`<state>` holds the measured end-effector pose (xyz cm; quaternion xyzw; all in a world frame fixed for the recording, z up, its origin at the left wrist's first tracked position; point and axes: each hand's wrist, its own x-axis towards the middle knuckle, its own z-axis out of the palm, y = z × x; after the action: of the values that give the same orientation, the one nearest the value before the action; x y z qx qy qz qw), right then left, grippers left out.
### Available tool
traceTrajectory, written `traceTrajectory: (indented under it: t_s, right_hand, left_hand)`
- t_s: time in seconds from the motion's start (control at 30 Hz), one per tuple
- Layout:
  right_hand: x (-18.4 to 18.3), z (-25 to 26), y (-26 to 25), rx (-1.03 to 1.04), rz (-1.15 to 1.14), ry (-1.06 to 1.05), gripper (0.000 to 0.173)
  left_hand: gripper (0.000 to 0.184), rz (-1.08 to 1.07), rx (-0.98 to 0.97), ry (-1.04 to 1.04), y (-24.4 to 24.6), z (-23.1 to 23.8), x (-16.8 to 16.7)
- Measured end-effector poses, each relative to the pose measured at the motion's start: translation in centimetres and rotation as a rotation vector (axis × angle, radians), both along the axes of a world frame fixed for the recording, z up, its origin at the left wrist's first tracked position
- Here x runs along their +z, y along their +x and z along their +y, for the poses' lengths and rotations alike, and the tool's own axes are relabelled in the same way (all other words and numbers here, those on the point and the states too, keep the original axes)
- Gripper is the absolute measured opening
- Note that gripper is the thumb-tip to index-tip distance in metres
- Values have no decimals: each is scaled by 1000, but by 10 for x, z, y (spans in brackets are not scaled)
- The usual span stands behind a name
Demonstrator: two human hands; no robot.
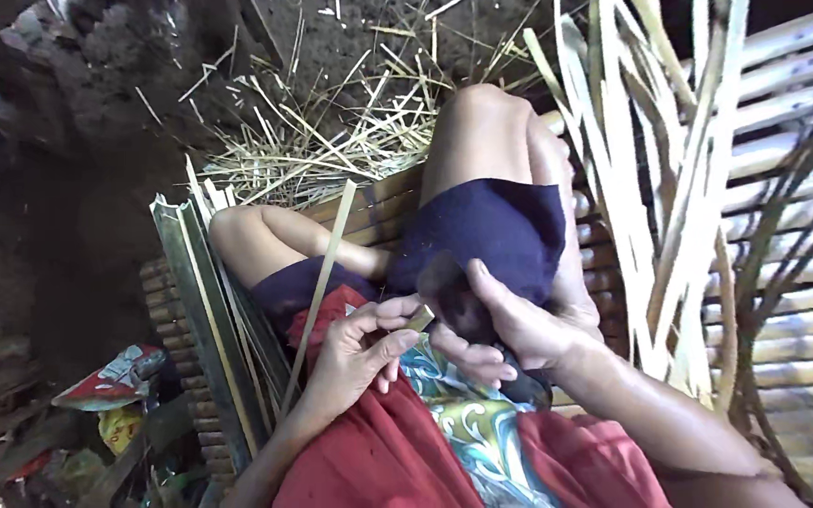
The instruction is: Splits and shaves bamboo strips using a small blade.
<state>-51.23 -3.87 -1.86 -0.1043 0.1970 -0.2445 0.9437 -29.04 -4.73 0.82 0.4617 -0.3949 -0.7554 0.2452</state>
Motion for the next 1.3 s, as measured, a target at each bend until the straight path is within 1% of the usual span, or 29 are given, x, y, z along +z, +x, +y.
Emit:
traceTrajectory:
  t_s: [0.07,0.2,0.47,0.83,1.1,1.2,1.3]
  right_hand:
    - [-2,3,1,-20,-38,16,69]
    - [-6,6,1,-48,-88,60,68]
    - [-11,5,1,-56,-117,35,67]
    - [-10,5,-4,-40,-133,5,68]
    - [-6,4,-4,-36,-107,10,68]
    - [-5,3,-4,-29,-90,-20,68]
    - [-4,-1,-8,29,-79,-54,69]
  left_hand:
    - [21,-16,10,4,-2,-1,1]
    - [18,-45,34,-5,-6,-2,0]
    - [18,-79,77,-18,-10,-2,1]
    - [15,-64,54,-28,-10,-3,2]
    - [6,-11,71,-49,-8,0,1]
    - [7,-1,68,-78,-8,1,1]
    - [9,23,41,-82,-7,1,0]
